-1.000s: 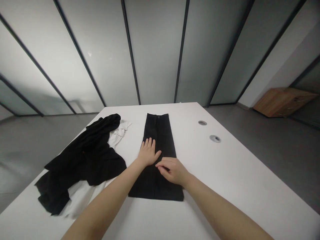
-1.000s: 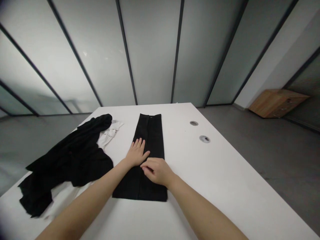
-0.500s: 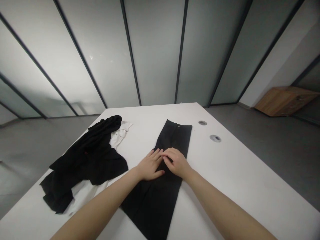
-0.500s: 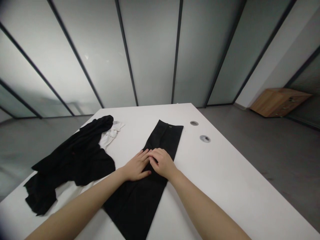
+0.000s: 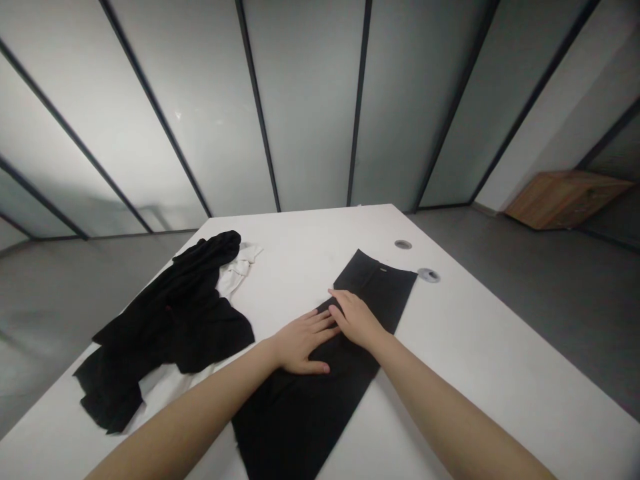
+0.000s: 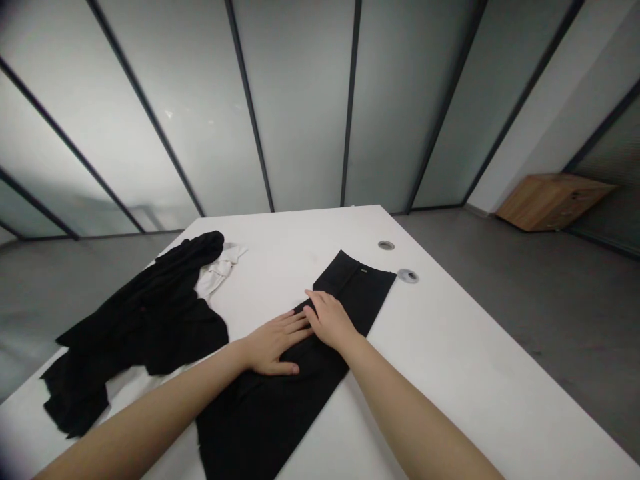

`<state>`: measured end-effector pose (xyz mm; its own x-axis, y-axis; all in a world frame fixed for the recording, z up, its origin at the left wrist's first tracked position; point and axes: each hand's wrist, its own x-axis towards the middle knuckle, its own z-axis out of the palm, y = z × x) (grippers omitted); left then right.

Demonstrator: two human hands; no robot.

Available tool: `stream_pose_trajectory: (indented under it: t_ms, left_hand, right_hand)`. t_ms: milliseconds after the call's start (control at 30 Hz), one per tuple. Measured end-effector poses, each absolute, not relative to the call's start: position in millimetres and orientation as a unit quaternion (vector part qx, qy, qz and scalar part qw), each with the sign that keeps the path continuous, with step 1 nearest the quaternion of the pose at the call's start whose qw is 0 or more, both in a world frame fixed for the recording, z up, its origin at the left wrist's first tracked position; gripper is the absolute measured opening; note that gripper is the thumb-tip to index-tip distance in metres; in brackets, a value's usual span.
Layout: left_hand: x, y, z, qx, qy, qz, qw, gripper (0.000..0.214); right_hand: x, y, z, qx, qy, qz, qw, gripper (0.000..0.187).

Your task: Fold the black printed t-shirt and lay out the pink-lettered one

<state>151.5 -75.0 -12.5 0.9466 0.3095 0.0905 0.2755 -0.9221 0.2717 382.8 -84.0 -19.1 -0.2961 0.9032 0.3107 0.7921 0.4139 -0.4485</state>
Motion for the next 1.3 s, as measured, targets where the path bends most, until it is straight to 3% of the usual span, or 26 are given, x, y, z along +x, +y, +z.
stream_pose_trajectory:
  t_ms: [167,367,500,700,867,967,1300]
  left_hand:
    - [159.0,-70.7,-5.8,0.961,0.237,0.045,0.135,0.075]
    - [210.2,-65.8,23.4,0.903,0.412,0.041,0.110,0.033]
    - [236.0,-64.4,17.4,0.834,0.546,0.052,0.060,0.030]
    - [236.5,-77.5,-14.9,0.809,0.571,0.143,-0.003,0.019]
    - [218.9,-91.2,-30.8,0.819,0.524,0.233,0.021,0.035]
    - [208.8,-96.1,-40.8,0.816,0.512,0.270,0.012,0.047]
    - [209.1,-106.2,-48.6,0.860,0.493,0.131,-0.022,0.060]
  right_hand:
    - [387.9,-74.3,-32.4,-0.648,-0.739,0.093,0.157,0.067]
    - [388.1,-77.7,-26.5,-0.707,-0.696,0.070,0.104,0.063]
    - [388.9,-80.2,-26.2,-0.718,-0.689,0.055,0.085,0.059]
    - [386.2,-83.3,-20.3,-0.730,-0.676,0.027,0.091,0.057]
    - [376.3,-88.9,-12.6,-0.644,-0.754,0.028,0.128,0.053]
    - [368.4,-93.2,-16.4,-0.609,-0.784,0.067,0.099,0.058]
    - [390.5,-50.4,-23.1,-0.735,-0.671,0.091,0.024,0.082]
